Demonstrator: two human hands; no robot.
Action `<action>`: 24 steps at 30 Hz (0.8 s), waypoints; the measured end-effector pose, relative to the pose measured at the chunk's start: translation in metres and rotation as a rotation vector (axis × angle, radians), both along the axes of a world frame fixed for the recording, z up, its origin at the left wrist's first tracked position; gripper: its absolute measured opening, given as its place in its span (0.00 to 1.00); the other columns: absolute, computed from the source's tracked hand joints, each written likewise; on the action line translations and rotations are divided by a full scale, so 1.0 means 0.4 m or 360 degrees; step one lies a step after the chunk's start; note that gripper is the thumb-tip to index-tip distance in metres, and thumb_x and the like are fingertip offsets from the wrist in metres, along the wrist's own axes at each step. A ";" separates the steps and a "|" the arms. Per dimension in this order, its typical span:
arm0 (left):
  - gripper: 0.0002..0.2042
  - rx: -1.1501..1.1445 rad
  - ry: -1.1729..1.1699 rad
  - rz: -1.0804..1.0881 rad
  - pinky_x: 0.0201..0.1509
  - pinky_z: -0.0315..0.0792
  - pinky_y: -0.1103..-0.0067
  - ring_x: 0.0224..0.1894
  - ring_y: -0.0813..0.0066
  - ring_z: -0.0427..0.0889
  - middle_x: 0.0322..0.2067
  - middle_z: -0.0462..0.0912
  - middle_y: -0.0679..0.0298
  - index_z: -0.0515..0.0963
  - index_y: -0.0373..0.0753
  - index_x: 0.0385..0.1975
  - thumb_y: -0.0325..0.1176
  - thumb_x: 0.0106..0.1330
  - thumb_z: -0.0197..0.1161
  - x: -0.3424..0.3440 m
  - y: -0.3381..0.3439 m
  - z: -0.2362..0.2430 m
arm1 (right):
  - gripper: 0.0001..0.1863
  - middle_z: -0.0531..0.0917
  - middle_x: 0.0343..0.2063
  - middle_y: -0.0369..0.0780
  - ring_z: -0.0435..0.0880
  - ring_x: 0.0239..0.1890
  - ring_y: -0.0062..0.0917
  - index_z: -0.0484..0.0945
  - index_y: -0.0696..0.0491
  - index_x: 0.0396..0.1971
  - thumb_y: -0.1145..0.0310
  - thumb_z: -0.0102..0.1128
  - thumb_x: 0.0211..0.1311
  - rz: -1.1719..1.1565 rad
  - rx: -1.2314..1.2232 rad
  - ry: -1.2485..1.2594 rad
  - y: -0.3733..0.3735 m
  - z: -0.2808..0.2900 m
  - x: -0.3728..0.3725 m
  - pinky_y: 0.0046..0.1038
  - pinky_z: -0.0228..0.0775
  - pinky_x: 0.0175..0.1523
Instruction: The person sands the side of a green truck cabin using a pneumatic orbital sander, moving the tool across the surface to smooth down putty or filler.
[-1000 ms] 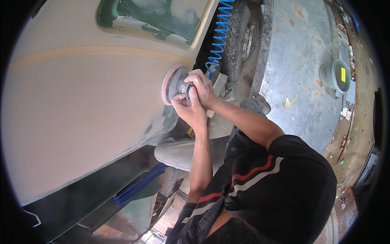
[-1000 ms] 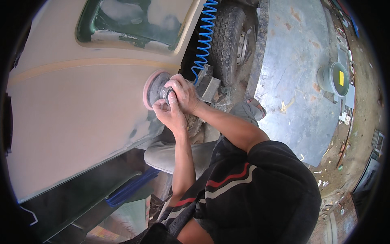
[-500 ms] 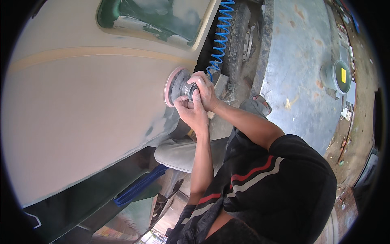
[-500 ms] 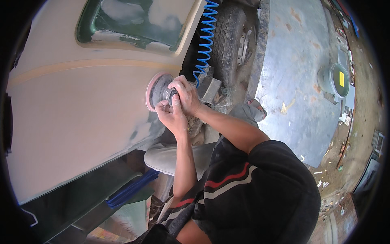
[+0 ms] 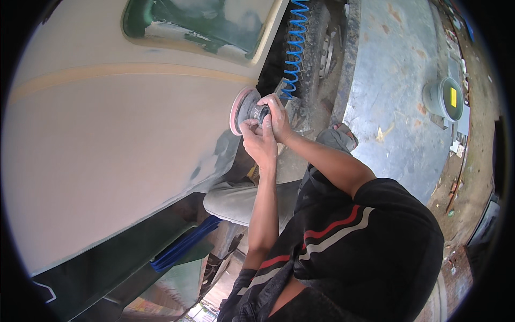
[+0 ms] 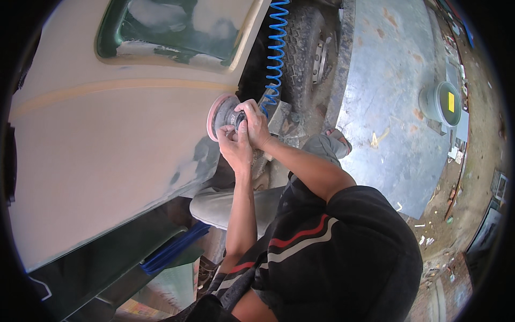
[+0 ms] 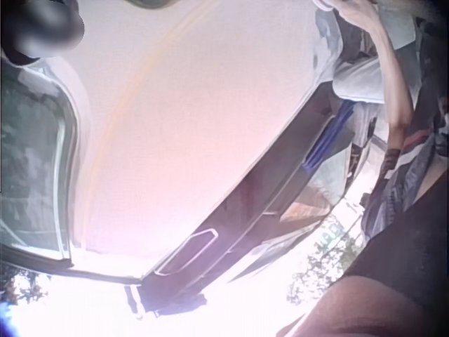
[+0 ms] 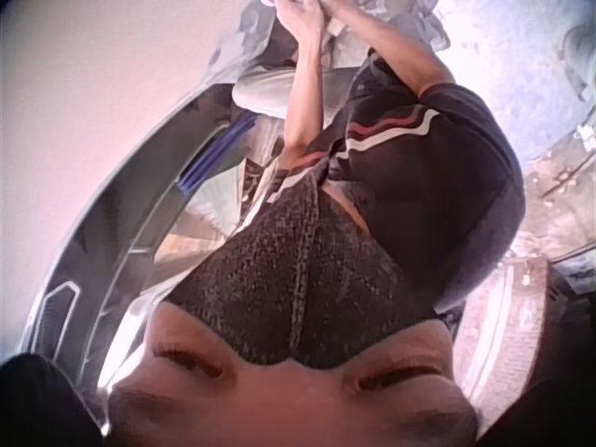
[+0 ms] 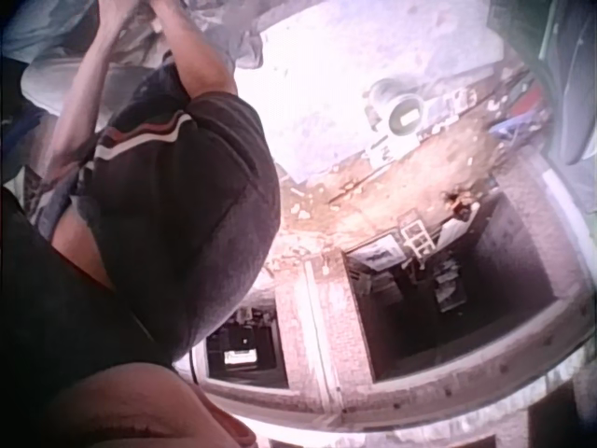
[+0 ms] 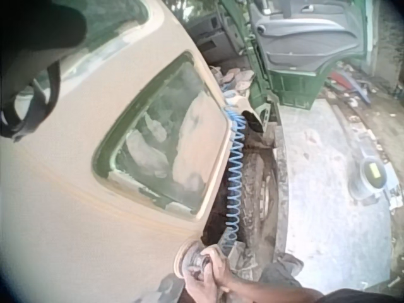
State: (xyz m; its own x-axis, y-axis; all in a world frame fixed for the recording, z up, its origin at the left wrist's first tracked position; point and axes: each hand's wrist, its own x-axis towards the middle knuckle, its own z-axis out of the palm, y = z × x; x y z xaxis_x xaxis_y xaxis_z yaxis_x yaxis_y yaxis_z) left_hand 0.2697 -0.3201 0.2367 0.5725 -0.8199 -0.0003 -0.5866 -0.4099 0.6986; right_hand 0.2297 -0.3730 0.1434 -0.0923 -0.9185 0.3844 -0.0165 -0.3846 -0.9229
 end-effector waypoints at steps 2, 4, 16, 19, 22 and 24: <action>0.17 -0.0215 -0.0034 -0.0031 0.36 0.71 0.76 0.27 0.76 0.72 0.24 0.77 0.62 0.73 0.31 0.41 0.37 0.67 0.72 0.002 0.015 -0.013 | 0.30 0.77 0.42 0.47 0.82 0.40 0.49 0.73 0.53 0.46 0.58 0.73 0.42 0.0017 0.0012 0.0032 0.004 -0.008 0.001 0.44 0.76 0.42; 0.17 -0.0427 -0.0026 -0.0038 0.42 0.77 0.69 0.31 0.61 0.84 0.29 0.83 0.50 0.73 0.31 0.42 0.37 0.67 0.71 0.011 0.017 0.019 | 0.30 0.77 0.42 0.47 0.81 0.42 0.48 0.73 0.53 0.45 0.60 0.73 0.40 0.0028 -0.0127 -0.0028 -0.008 0.062 0.002 0.44 0.75 0.44; 0.13 -0.0438 0.0225 -0.0102 0.40 0.71 0.82 0.34 0.78 0.75 0.35 0.79 0.59 0.68 0.33 0.46 0.33 0.74 0.64 0.051 0.059 0.073 | 0.24 0.77 0.39 0.45 0.82 0.37 0.46 0.76 0.51 0.44 0.58 0.68 0.47 -0.0111 -0.0294 0.0032 0.004 0.162 0.019 0.44 0.76 0.41; 0.14 -0.0836 0.0364 0.0084 0.46 0.72 0.76 0.40 0.73 0.77 0.38 0.77 0.57 0.67 0.33 0.46 0.34 0.73 0.63 0.039 0.104 0.116 | 0.17 0.78 0.38 0.42 0.83 0.36 0.42 0.79 0.50 0.40 0.57 0.62 0.53 -0.0065 -0.0626 0.0173 0.030 0.259 0.039 0.41 0.77 0.42; 0.15 -0.1022 0.0340 0.0153 0.46 0.72 0.77 0.39 0.75 0.75 0.38 0.76 0.57 0.67 0.33 0.46 0.36 0.73 0.63 0.036 0.120 0.045 | 0.21 0.78 0.40 0.44 0.83 0.38 0.42 0.78 0.50 0.43 0.61 0.68 0.48 0.0016 -0.0643 0.0217 0.040 0.206 0.031 0.42 0.76 0.42; 0.12 -0.0498 0.0222 -0.0050 0.42 0.69 0.81 0.36 0.78 0.72 0.39 0.75 0.61 0.66 0.34 0.47 0.32 0.75 0.62 0.057 0.089 -0.016 | 0.23 0.78 0.40 0.45 0.82 0.39 0.43 0.77 0.51 0.44 0.62 0.70 0.46 -0.0042 -0.0389 0.0209 0.013 0.121 0.008 0.41 0.76 0.42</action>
State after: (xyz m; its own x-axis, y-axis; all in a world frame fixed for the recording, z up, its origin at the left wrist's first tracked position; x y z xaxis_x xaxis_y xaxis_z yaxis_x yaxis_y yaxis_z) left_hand 0.2926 -0.2846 0.2304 0.5590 -0.8100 0.1772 -0.4854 -0.1464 0.8619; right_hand 0.2330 -0.3677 0.1917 -0.0496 -0.7949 0.6047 -0.1430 -0.5935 -0.7920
